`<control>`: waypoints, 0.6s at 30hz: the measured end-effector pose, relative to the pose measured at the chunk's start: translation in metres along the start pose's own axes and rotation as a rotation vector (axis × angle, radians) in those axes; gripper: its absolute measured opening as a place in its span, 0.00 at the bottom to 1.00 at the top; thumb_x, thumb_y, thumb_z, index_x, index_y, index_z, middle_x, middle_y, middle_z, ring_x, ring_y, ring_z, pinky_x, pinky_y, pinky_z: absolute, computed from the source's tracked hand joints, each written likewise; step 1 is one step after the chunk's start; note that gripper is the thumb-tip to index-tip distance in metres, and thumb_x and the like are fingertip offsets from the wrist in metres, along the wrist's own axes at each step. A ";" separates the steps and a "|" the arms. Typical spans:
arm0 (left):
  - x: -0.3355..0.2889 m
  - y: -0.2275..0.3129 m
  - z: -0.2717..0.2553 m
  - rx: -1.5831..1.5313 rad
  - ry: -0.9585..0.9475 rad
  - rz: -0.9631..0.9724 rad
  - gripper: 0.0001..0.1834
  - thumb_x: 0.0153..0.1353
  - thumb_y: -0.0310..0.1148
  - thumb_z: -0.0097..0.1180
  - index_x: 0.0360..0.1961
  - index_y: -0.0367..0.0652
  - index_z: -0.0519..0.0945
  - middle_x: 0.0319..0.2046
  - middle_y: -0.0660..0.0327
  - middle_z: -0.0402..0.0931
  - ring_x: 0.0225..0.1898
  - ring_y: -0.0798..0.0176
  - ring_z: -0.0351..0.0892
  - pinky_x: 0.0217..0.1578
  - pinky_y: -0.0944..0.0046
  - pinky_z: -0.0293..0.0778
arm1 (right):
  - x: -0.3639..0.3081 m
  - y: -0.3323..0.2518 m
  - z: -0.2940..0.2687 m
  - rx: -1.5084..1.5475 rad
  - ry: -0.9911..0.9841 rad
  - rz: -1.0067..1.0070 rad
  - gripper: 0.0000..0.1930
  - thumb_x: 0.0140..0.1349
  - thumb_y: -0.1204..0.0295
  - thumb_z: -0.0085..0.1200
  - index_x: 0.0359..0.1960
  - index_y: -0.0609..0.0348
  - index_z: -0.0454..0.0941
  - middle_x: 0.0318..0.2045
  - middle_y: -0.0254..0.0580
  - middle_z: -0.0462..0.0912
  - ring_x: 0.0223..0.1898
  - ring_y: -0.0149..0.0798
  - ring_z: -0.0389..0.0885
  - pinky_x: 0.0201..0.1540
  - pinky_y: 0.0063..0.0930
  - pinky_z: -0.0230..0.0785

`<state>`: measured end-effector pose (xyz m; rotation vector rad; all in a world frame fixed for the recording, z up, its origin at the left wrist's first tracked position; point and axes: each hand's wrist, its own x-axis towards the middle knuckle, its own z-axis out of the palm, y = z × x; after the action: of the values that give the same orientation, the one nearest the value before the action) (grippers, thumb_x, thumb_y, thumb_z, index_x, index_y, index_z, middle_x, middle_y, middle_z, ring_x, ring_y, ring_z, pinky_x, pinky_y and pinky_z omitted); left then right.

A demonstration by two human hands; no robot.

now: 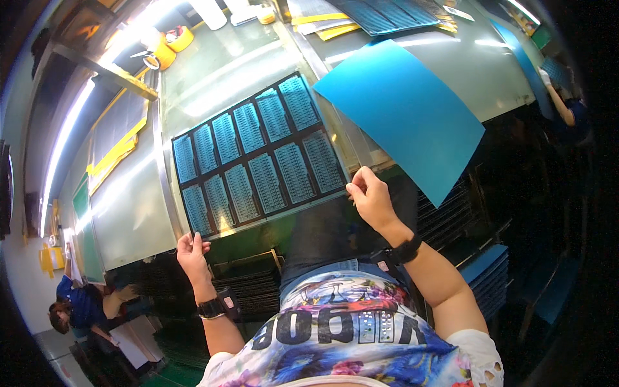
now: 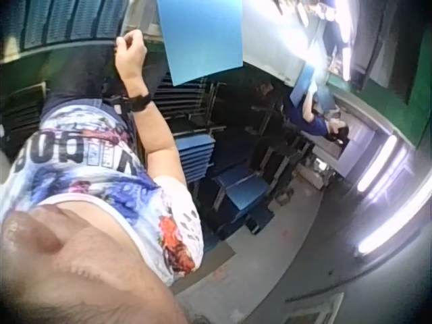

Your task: Placing black gridded components onto blue sheets at a factory workstation.

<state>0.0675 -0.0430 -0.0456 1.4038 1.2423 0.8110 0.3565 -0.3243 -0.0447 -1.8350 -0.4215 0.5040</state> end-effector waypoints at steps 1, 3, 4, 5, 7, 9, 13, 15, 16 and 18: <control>-0.001 0.003 -0.001 -0.022 -0.007 -0.003 0.10 0.62 0.24 0.55 0.44 0.32 0.73 0.28 0.63 0.73 0.24 0.70 0.76 0.25 0.74 0.74 | -0.001 0.001 0.004 -0.032 0.020 -0.035 0.06 0.59 0.78 0.54 0.28 0.62 0.68 0.20 0.37 0.76 0.21 0.28 0.75 0.25 0.22 0.68; -0.002 0.017 0.003 0.005 0.023 0.092 0.07 0.61 0.24 0.56 0.40 0.33 0.75 0.28 0.64 0.75 0.24 0.71 0.76 0.27 0.74 0.73 | -0.002 0.012 0.002 -0.064 0.060 -0.066 0.06 0.59 0.79 0.53 0.28 0.61 0.67 0.19 0.35 0.73 0.21 0.28 0.74 0.25 0.22 0.66; -0.003 0.027 0.010 0.041 0.048 0.153 0.06 0.61 0.24 0.57 0.38 0.33 0.77 0.28 0.64 0.76 0.25 0.72 0.75 0.28 0.74 0.72 | -0.002 0.016 -0.001 -0.084 0.068 -0.078 0.06 0.59 0.79 0.52 0.28 0.61 0.67 0.19 0.34 0.73 0.22 0.27 0.73 0.25 0.22 0.66; -0.001 0.034 0.014 0.113 0.071 0.268 0.05 0.60 0.24 0.57 0.36 0.33 0.77 0.27 0.64 0.76 0.25 0.73 0.75 0.28 0.73 0.71 | -0.003 0.013 -0.002 -0.044 0.074 -0.065 0.06 0.60 0.79 0.52 0.28 0.60 0.67 0.20 0.33 0.72 0.22 0.26 0.73 0.25 0.21 0.66; -0.001 0.035 0.010 0.223 0.101 0.334 0.04 0.58 0.24 0.60 0.33 0.35 0.79 0.27 0.64 0.76 0.27 0.71 0.74 0.29 0.71 0.70 | -0.006 0.009 -0.006 0.025 0.042 -0.037 0.06 0.61 0.79 0.51 0.28 0.59 0.66 0.21 0.32 0.72 0.22 0.25 0.72 0.25 0.18 0.66; 0.001 0.012 0.003 0.334 0.132 0.389 0.05 0.54 0.25 0.62 0.30 0.36 0.79 0.27 0.61 0.76 0.29 0.65 0.74 0.33 0.67 0.70 | -0.006 0.010 -0.009 0.062 0.001 -0.005 0.06 0.62 0.79 0.50 0.29 0.58 0.66 0.21 0.31 0.72 0.22 0.24 0.71 0.25 0.17 0.66; -0.005 -0.007 0.003 0.506 0.192 0.474 0.07 0.52 0.28 0.65 0.29 0.40 0.79 0.34 0.56 0.70 0.40 0.53 0.70 0.44 0.58 0.67 | -0.007 0.006 -0.007 0.053 -0.015 0.013 0.07 0.63 0.78 0.50 0.29 0.58 0.65 0.22 0.30 0.71 0.23 0.23 0.71 0.25 0.15 0.66; -0.006 -0.013 0.003 0.551 0.200 0.504 0.08 0.53 0.29 0.64 0.31 0.41 0.78 0.36 0.56 0.68 0.43 0.52 0.68 0.46 0.56 0.65 | -0.006 0.006 -0.006 0.048 -0.020 0.014 0.07 0.63 0.78 0.50 0.29 0.58 0.65 0.22 0.30 0.71 0.23 0.22 0.71 0.26 0.15 0.66; -0.007 -0.014 0.004 0.551 0.203 0.502 0.08 0.53 0.29 0.64 0.31 0.41 0.78 0.36 0.56 0.68 0.43 0.52 0.68 0.46 0.56 0.65 | -0.006 0.006 -0.007 0.041 -0.023 0.010 0.07 0.63 0.78 0.50 0.29 0.57 0.65 0.22 0.30 0.71 0.23 0.22 0.71 0.26 0.15 0.66; -0.007 -0.016 0.007 0.593 0.228 0.548 0.08 0.53 0.29 0.64 0.31 0.40 0.76 0.35 0.56 0.69 0.43 0.53 0.68 0.48 0.57 0.64 | -0.005 0.006 -0.008 0.033 -0.027 0.006 0.07 0.63 0.77 0.50 0.29 0.57 0.65 0.22 0.30 0.71 0.23 0.22 0.71 0.26 0.15 0.66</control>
<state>0.0688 -0.0527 -0.0613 2.2454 1.3511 1.0383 0.3567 -0.3355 -0.0480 -1.7995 -0.4237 0.5368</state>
